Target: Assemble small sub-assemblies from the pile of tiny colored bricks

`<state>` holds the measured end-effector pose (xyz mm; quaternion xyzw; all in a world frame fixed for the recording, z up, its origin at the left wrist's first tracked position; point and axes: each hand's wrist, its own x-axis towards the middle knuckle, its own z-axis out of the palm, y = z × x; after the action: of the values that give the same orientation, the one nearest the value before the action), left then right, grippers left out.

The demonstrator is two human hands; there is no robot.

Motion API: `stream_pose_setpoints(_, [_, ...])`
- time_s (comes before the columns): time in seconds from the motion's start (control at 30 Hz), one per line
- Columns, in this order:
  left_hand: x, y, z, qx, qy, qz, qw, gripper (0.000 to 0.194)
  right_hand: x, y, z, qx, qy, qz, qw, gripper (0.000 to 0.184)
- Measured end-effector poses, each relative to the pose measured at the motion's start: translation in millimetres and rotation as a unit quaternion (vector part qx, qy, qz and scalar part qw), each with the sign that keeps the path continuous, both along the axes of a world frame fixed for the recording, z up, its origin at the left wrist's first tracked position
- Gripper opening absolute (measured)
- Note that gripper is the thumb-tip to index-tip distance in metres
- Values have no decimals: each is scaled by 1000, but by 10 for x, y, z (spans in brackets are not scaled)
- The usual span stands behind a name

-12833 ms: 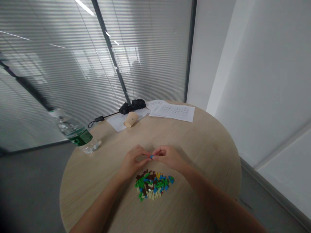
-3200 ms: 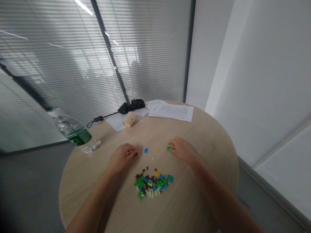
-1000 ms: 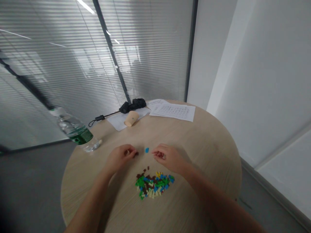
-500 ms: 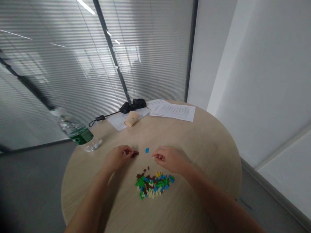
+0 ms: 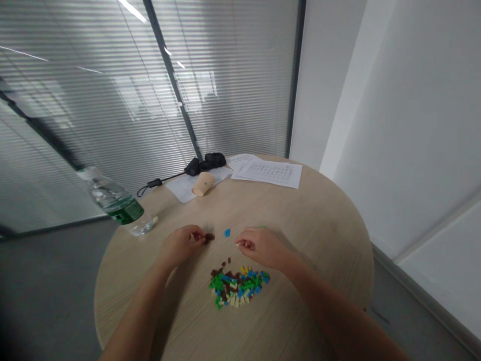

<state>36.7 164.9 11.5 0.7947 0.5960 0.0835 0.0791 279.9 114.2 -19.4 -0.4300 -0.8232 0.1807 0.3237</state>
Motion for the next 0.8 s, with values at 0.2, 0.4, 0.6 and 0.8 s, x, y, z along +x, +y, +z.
stream_pose_setpoints(0.2, [4, -6, 6, -9, 1, 0, 1000, 11, 7, 10, -11, 1, -10, 5, 1000, 14])
stream_pose_setpoints(0.4, [1, 0, 17, -26, 5, 0, 1000, 11, -3, 31, -80, 23, -22, 21, 999, 10])
stream_pose_setpoints(0.6, [-17, 1, -3, -25, 4, -10, 1000, 12, -104, 12, -116, 50, -58, 72, 994, 16])
stream_pose_setpoints(0.8, [4, -8, 1, -13, 0, -15, 1000, 14, -185, -5, -154, 43, -121, 85, 988, 18])
